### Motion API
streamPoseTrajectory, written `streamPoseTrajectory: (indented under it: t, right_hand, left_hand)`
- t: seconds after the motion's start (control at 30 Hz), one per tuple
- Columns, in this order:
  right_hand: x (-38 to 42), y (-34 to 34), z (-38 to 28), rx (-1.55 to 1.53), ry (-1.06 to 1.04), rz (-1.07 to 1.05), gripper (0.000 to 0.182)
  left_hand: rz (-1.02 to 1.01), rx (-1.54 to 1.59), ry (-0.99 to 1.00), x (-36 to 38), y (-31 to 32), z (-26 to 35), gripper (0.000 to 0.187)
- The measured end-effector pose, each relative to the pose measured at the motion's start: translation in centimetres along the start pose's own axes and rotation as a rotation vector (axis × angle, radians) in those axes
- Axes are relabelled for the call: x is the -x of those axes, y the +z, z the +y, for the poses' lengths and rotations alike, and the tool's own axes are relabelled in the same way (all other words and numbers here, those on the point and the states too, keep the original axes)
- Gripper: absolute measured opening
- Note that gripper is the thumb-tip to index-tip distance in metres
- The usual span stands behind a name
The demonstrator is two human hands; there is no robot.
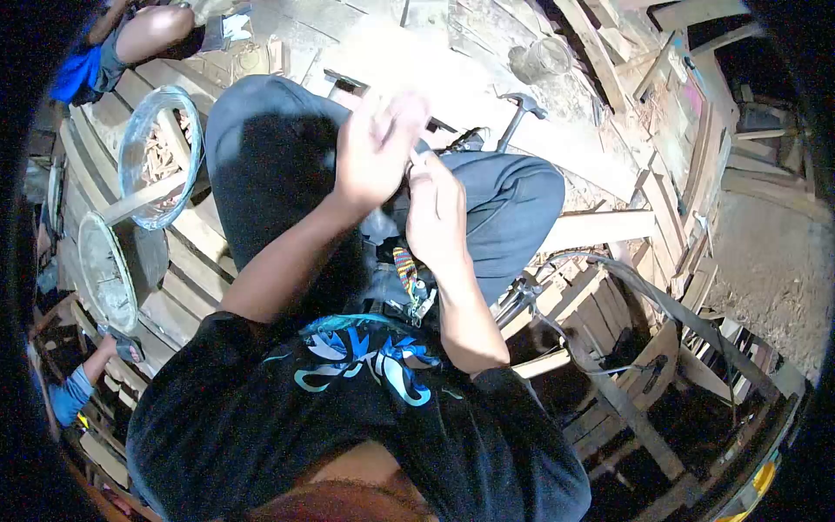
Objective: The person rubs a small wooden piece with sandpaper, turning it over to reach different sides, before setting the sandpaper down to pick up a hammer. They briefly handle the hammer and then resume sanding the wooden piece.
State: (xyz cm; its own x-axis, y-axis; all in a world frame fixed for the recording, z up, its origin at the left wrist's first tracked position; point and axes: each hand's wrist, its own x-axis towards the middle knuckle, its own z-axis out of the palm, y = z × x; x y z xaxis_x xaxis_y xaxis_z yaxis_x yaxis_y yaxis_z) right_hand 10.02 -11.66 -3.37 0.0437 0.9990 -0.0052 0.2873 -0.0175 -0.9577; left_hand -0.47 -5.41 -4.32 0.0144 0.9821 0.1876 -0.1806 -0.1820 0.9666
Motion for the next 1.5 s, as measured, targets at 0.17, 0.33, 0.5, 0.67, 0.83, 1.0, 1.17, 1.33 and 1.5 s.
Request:
streamPoseTrajectory:
  t: [0.17, 0.33, 0.5, 0.67, 0.83, 1.0, 1.17, 1.33, 1.5]
  right_hand:
    - [0.6, 0.4, 1.6, 0.130, 0.031, 0.044, 0.029]
    - [0.0, -0.4, 1.1, 0.086, 0.025, -0.001, 0.024]
    - [0.3, 0.4, 2.1, 0.080, 0.009, 0.124, 0.023]
    - [0.6, -0.2, 2.4, 0.158, -0.009, 0.053, 0.023]
    - [-0.1, -0.5, 1.5, 0.047, 0.031, 0.067, 0.020]
    - [0.0, -0.5, 1.0, 0.045, 0.049, 0.046, 0.022]
    - [0.7, 0.0, 1.9, 0.099, -0.004, 0.125, 0.022]
    - [0.1, -0.8, 2.1, -0.021, 0.053, 0.063, 0.022]
    - [0.5, -0.5, 1.9, -0.004, 0.050, 0.044, 0.021]
  left_hand:
    - [-0.021, -0.241, -0.093, -0.1, -0.9, 0.3, 0.019]
    - [0.034, -0.238, 0.097, 0.4, -0.2, -0.1, 0.016]
    - [0.031, -0.314, -0.003, 0.2, -0.3, -0.6, 0.018]
    - [-0.011, -0.284, 0.029, 0.4, -0.3, -0.3, 0.019]
    - [-0.037, -0.362, 0.034, 0.7, -0.3, -0.3, 0.021]
    - [-0.026, -0.339, -0.051, -0.1, -0.1, 0.5, 0.022]
    - [-0.018, -0.392, -0.015, 0.4, -0.1, -0.8, 0.021]
    - [-0.063, -0.269, 0.072, 1.3, 0.2, 0.5, 0.022]
    - [-0.013, -0.141, -0.027, 0.7, 0.5, 0.3, 0.020]
